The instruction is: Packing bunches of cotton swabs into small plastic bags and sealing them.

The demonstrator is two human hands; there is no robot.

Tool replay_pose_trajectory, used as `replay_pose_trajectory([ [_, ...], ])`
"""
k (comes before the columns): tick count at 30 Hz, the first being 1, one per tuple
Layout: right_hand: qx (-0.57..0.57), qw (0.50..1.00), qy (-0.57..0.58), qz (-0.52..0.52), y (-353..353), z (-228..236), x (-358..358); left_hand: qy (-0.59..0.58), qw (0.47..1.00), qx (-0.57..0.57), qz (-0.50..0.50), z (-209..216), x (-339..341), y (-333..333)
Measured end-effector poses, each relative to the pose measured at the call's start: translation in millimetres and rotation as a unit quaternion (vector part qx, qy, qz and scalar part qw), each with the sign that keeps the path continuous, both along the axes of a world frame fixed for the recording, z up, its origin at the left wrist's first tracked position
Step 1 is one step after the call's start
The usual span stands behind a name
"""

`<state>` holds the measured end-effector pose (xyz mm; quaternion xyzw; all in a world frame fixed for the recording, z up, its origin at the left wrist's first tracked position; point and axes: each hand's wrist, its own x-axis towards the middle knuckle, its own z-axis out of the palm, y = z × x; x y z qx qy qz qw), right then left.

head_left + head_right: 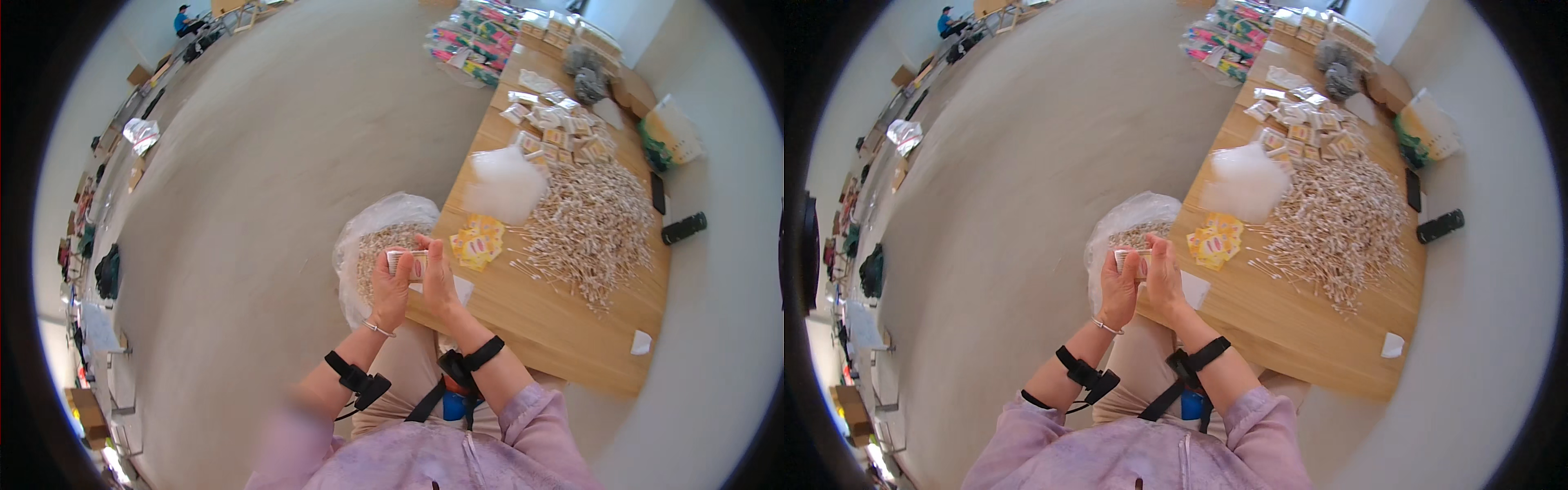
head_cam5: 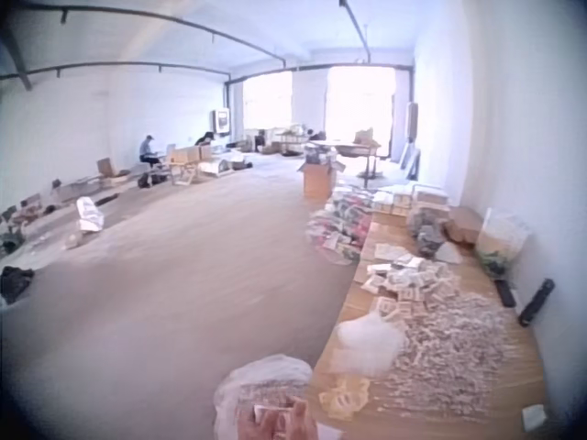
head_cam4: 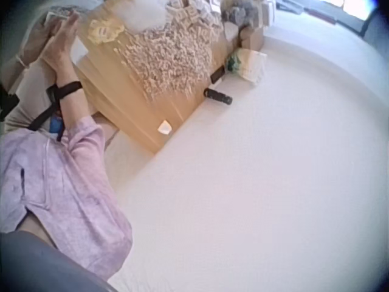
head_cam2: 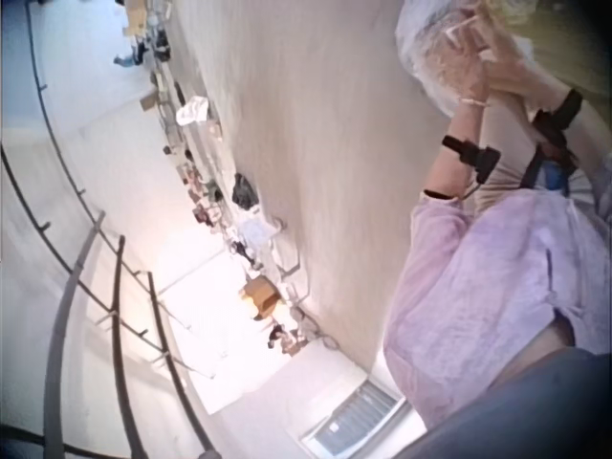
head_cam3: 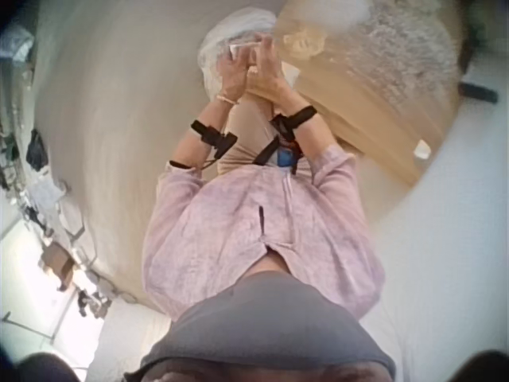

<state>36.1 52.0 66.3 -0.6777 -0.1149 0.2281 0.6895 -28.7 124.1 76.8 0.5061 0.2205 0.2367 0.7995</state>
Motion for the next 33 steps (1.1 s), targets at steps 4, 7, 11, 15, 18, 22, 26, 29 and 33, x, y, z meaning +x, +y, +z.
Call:
replay_pose_trajectory([
  [4, -0.11, 0.978, -0.17, -0.042, -39, 33, 3, -0.047, 0.992, -0.108, -0.044, 19, 4, -39],
  [7, -0.142, 0.976, -0.163, -0.015, -79, 49, 11, 0.02, 0.981, -0.126, -0.143, 40, -1, -56],
  [11, -0.224, 0.949, -0.142, 0.169, -127, 91, 11, 0.102, 0.882, -0.013, -0.46, 49, -6, -51],
  [15, -0.274, 0.893, -0.29, 0.21, -149, 93, -4, 0.044, 0.844, -0.059, -0.531, 48, -18, -88],
  [18, -0.311, 0.862, -0.305, 0.26, -162, 102, -16, 0.031, 0.847, -0.111, -0.518, 32, -27, -103],
  [22, -0.284, 0.892, -0.211, 0.28, -180, 96, -19, 0.028, 0.845, -0.027, -0.533, 37, -28, -113],
  [26, -0.079, 0.966, -0.193, 0.154, -202, 100, -19, 0.045, 0.843, -0.04, -0.535, 47, -26, -106],
  [29, -0.141, 0.904, -0.368, 0.168, -213, 94, -26, 0.041, 0.84, -0.048, -0.538, 40, -31, -105],
  [33, -0.177, 0.866, -0.454, 0.108, -210, 88, -42, 0.016, 0.853, -0.027, -0.521, 31, -36, -108],
])
